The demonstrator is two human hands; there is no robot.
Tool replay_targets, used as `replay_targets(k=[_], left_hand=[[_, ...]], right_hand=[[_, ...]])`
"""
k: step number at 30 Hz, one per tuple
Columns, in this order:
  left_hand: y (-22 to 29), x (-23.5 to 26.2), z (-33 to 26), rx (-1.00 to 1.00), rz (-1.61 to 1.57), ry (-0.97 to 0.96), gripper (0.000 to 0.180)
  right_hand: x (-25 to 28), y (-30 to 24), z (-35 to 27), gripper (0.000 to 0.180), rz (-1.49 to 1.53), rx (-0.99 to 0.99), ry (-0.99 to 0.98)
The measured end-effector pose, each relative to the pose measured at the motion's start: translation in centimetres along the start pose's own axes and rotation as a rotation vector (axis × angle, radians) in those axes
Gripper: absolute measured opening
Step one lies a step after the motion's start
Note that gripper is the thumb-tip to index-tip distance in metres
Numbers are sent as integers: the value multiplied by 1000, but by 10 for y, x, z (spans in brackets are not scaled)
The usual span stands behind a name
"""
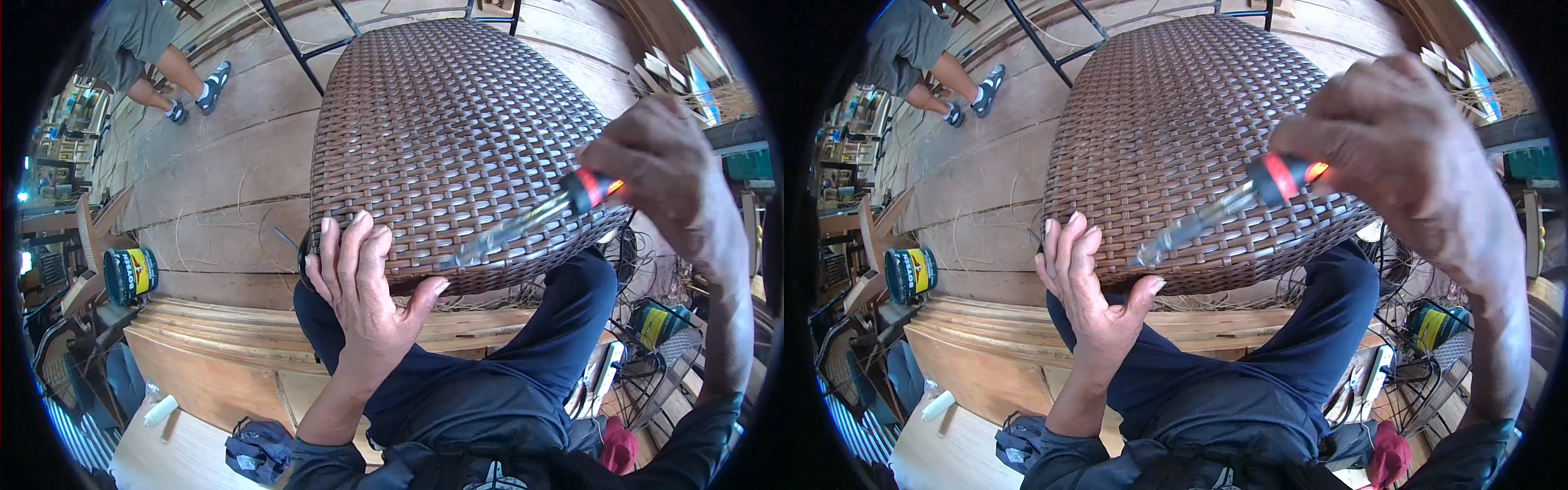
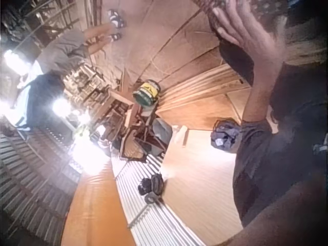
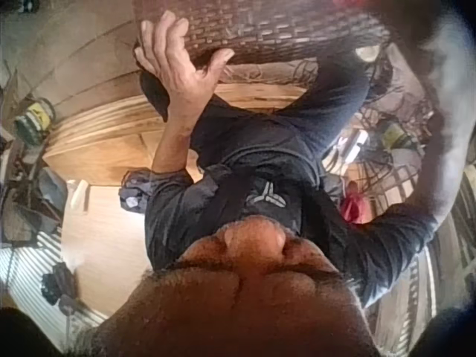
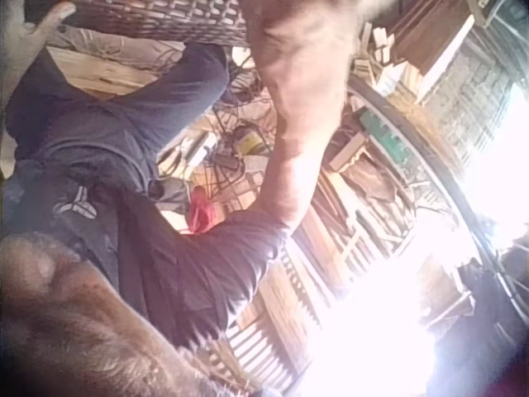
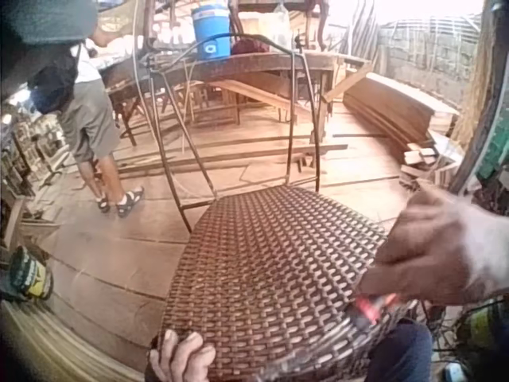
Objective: The person uses a soldering iron and pliers to melt and secure the woven strands along the edge of a chair seat.
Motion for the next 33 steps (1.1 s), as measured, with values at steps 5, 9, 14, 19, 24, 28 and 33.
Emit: replay_targets(k=[5, 9, 14, 19, 24, 28, 33], left_hand=[[26, -1, 2, -128, 136, -183, 47], [21, -9, 3, -241, 163, -234, 49], [21, -10, 3, -268, 115, -157, 45], [55, -15, 26, -209, 48, -218, 35], [69, -24, 37, -194, 55, -274, 34], [70, -24, 38, -166, 18, -285, 29], [73, -24, 39, -168, 15, -290, 30]], right_hand=[[13, 18, -22, 36, -89, -135, -19], [5, 25, -44, 34, -91, -248, -100], [8, 28, -59, 27, -194, -274, -94], [0, 43, -72, 29, -177, -246, -79], [-2, 44, -69, 24, -140, -208, -54], [-3, 43, -66, 23, -119, -184, -14], [-8, 43, -56, 23, -99, -128, 29]])
Point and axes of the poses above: each hand's wrist, its own z-axis towards the middle knuckle, its own x-axis out of the back of the hand, y = z × x, the point moved 2 cm from there along z, towards the middle knuckle, and after that the axes turned 4 degrees about z, right-handed, at the moved point
